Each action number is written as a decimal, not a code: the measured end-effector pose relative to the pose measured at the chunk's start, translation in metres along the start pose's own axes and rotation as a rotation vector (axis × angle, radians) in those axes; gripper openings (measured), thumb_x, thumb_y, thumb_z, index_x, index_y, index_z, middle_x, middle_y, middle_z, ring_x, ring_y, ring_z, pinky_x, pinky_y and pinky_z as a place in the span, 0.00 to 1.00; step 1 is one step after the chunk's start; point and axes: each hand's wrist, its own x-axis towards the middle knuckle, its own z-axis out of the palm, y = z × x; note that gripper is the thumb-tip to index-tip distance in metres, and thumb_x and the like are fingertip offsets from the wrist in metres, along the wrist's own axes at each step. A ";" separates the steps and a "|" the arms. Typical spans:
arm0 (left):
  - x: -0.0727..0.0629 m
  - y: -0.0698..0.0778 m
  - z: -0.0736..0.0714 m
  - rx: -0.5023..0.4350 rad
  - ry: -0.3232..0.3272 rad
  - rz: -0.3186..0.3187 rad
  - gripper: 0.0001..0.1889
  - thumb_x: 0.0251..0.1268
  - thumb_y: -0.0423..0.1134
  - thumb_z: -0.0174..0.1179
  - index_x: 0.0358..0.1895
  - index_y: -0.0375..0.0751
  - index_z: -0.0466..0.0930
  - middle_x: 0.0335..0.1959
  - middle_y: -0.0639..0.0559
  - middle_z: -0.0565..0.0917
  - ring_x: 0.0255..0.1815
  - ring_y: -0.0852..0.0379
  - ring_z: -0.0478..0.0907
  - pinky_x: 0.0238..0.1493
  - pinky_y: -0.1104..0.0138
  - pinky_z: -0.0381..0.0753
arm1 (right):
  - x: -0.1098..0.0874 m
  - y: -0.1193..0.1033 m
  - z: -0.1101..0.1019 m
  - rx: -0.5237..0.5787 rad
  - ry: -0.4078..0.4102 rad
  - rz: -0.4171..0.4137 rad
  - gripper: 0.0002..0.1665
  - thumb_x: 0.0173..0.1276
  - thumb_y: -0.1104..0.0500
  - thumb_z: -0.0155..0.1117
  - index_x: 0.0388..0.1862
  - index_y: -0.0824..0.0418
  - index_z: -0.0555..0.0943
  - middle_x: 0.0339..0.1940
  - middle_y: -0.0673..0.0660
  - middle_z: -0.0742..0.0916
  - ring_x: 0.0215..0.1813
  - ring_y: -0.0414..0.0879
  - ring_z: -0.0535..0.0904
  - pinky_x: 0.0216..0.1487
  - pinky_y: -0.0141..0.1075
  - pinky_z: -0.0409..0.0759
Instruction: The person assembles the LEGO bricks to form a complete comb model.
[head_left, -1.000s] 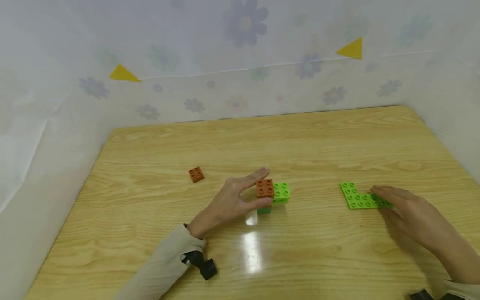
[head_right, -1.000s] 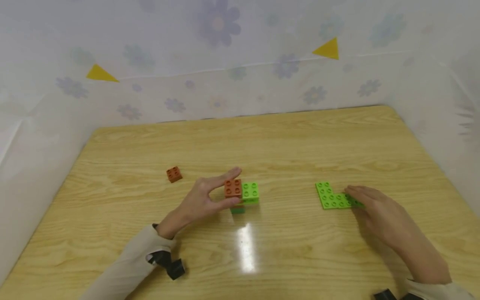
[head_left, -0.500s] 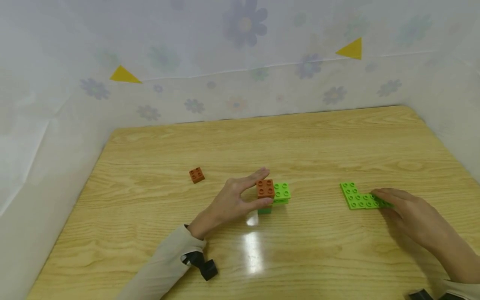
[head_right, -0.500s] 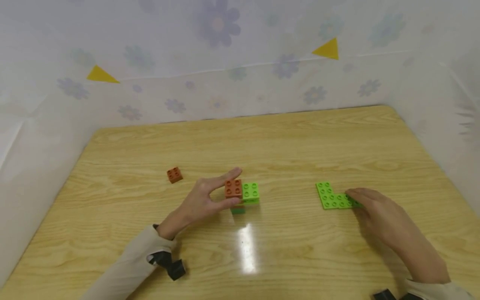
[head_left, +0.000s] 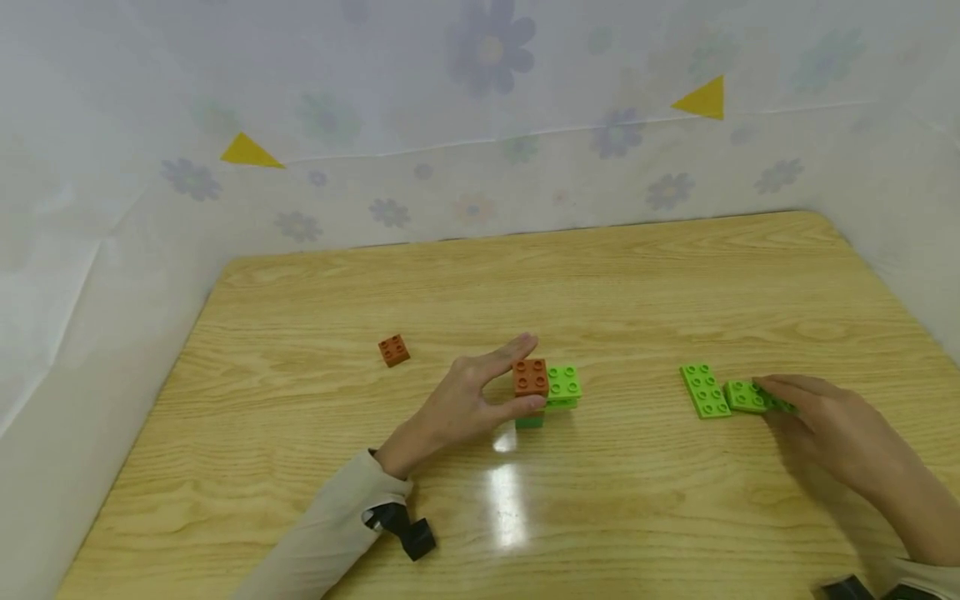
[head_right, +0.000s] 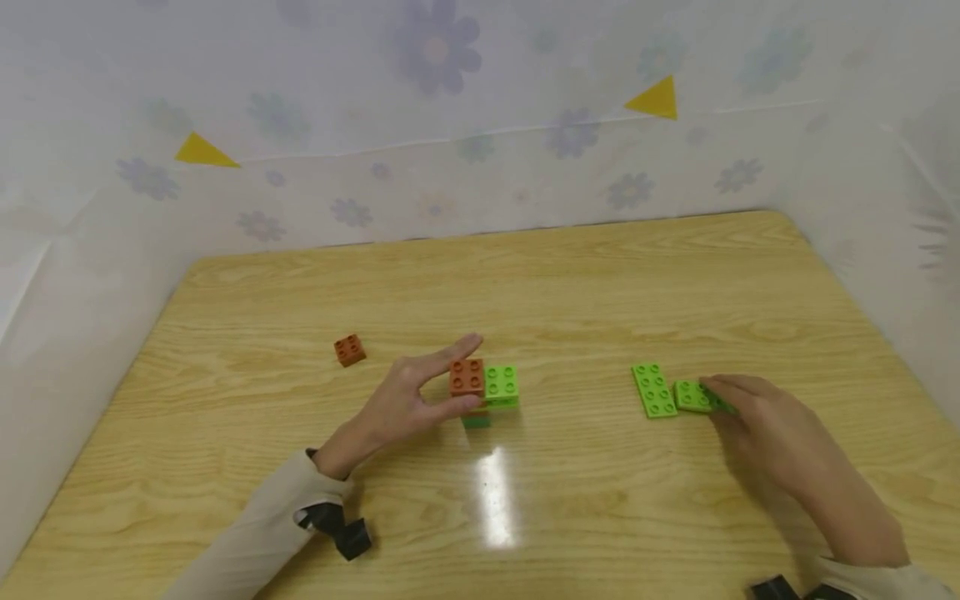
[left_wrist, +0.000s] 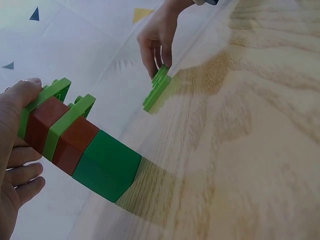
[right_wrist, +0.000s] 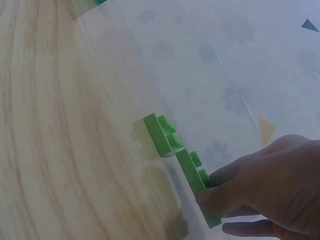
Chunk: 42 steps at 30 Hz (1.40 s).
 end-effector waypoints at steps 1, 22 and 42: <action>0.000 0.000 0.000 0.000 0.000 -0.001 0.42 0.66 0.65 0.48 0.69 0.30 0.65 0.69 0.39 0.65 0.66 0.49 0.68 0.65 0.61 0.70 | 0.000 0.000 0.000 -0.003 0.010 -0.007 0.35 0.34 0.78 0.75 0.48 0.79 0.78 0.46 0.74 0.82 0.42 0.70 0.80 0.38 0.58 0.80; 0.000 0.001 0.000 0.004 -0.012 -0.018 0.43 0.66 0.66 0.47 0.69 0.31 0.64 0.69 0.40 0.65 0.66 0.49 0.68 0.66 0.61 0.70 | 0.037 -0.023 -0.009 0.006 0.191 -0.184 0.42 0.76 0.37 0.35 0.49 0.73 0.81 0.45 0.66 0.85 0.41 0.61 0.83 0.36 0.43 0.79; -0.003 0.000 0.001 -0.021 -0.027 -0.037 0.39 0.68 0.61 0.51 0.72 0.36 0.62 0.71 0.43 0.63 0.66 0.51 0.69 0.65 0.62 0.71 | 0.086 -0.077 -0.007 0.083 0.284 -0.384 0.37 0.79 0.42 0.36 0.53 0.72 0.80 0.46 0.63 0.84 0.43 0.55 0.83 0.38 0.40 0.80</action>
